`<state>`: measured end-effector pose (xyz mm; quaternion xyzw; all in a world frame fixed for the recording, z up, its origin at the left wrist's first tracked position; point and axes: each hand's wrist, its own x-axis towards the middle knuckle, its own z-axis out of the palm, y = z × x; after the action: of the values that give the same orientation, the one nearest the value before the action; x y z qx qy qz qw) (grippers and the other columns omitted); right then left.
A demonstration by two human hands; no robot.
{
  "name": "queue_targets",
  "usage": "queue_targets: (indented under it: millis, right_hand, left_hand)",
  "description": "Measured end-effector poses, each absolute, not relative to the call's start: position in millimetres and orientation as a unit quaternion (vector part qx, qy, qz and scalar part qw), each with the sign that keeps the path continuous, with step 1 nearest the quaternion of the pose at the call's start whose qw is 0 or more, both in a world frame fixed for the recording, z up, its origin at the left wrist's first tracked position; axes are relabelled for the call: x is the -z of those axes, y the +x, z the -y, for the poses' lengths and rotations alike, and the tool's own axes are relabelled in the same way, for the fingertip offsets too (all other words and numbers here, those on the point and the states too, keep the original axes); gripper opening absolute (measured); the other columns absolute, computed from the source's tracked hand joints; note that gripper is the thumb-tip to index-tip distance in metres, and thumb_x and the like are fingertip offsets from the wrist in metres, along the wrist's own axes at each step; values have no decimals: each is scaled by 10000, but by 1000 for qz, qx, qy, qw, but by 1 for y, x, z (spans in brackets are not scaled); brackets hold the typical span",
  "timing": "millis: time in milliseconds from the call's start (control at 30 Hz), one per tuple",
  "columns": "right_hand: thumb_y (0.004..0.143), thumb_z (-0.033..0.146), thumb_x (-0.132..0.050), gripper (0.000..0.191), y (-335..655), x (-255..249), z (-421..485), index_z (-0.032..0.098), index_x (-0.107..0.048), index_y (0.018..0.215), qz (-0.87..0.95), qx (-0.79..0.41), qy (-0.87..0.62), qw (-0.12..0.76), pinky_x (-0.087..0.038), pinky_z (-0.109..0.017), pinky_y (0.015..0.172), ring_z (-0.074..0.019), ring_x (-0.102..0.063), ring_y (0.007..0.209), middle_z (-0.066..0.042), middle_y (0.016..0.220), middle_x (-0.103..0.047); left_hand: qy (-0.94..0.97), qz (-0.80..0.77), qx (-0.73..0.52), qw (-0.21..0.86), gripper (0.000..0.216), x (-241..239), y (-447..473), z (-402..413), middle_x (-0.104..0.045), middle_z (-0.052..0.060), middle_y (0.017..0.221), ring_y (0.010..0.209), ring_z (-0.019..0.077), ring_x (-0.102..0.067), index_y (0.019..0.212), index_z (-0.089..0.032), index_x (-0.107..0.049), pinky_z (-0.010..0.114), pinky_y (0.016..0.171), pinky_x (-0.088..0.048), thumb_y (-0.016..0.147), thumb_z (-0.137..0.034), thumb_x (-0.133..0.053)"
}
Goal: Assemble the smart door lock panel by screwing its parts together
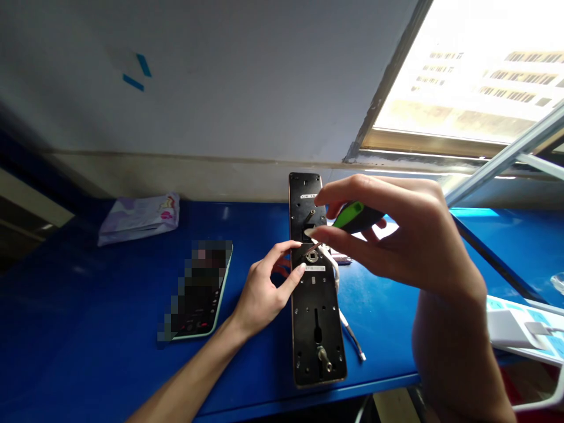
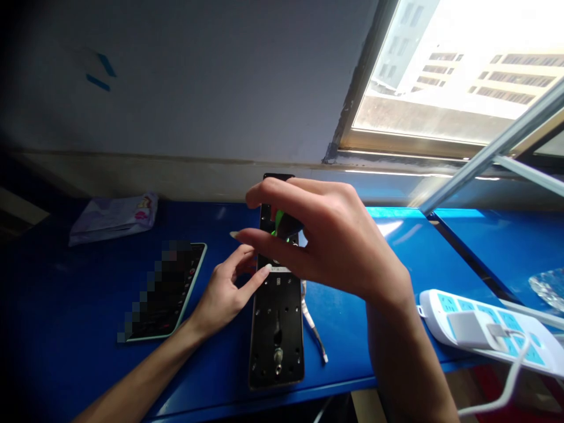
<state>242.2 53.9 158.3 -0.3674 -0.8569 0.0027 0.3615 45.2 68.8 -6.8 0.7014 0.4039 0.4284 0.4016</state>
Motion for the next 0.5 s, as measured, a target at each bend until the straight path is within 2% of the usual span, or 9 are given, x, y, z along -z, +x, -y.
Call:
queue_targets:
  millis: [33, 100, 133, 200, 267, 400, 500]
  right_hand:
    - [973, 297, -749, 116, 243, -159, -54, 189, -726, 1009, 857, 1, -373, 357, -526, -261, 587, -102, -621, 626, 16, 796, -723]
    - [990, 253, -712, 68, 243, -159, -54, 199, -730, 1027, 855, 3, -376, 357, -540, -259, 603, -104, -642, 641, 13, 815, -735]
    - [978, 195, -689, 106, 243, -159, -54, 200, -727, 1077, 855, 1, -374, 361, -557, -260, 622, -111, -667, 670, 3, 861, -751]
    - [914, 93, -648, 303, 243, -159, -53, 196, -702, 1194, 856, -8, -369, 363, -595, -275, 671, -136, -716, 764, -26, 969, -774]
    - [875, 72, -642, 394, 243, -159, -53, 188, -677, 1250, 857, -15, -371, 357, -615, -295, 703, -161, -736, 827, -52, 1026, -777]
    - [960, 235, -721, 211, 243, -157, -54, 201, -701, 1168, 855, -4, -382, 352, -602, -295, 657, -145, -722, 726, -27, 942, -778]
    - [962, 183, -691, 219, 245, -157, -54, 225, -698, 1177, 855, 0, -378, 356, -621, -301, 695, -150, -740, 757, -22, 982, -788]
  left_hand:
    - [703, -404, -429, 398, 301, 7, 45, -69, -785, 15, 1235, 1019, 187, -765, 1283, -263, -673, 287, 935, -602, 987, -314, -702]
    - [705, -403, -431, 394, 309, 8, 45, -69, -787, 7, 1224, 1016, 182, -762, 1292, -270, -670, 282, 932, -601, 987, -310, -704]
    - [705, -402, -432, 393, 315, 8, 45, -69, -789, 4, 1221, 1018, 180, -762, 1298, -274, -668, 280, 932, -600, 987, -308, -705]
    - [704, -401, -434, 393, 321, 8, 45, -69, -790, 0, 1228, 1026, 179, -761, 1304, -279, -667, 277, 935, -598, 987, -305, -706]
    - [704, -401, -435, 394, 320, 7, 45, -69, -788, 2, 1230, 1019, 178, -758, 1304, -275, -667, 278, 936, -599, 987, -305, -703]
    - [703, -405, -430, 396, 317, 6, 45, -69, -786, 10, 1214, 985, 179, -758, 1296, -262, -671, 288, 931, -607, 984, -307, -699]
    - [707, -408, -430, 386, 313, 5, 46, -69, -792, 5, 1196, 954, 178, -760, 1292, -267, -677, 294, 918, -614, 983, -311, -698]
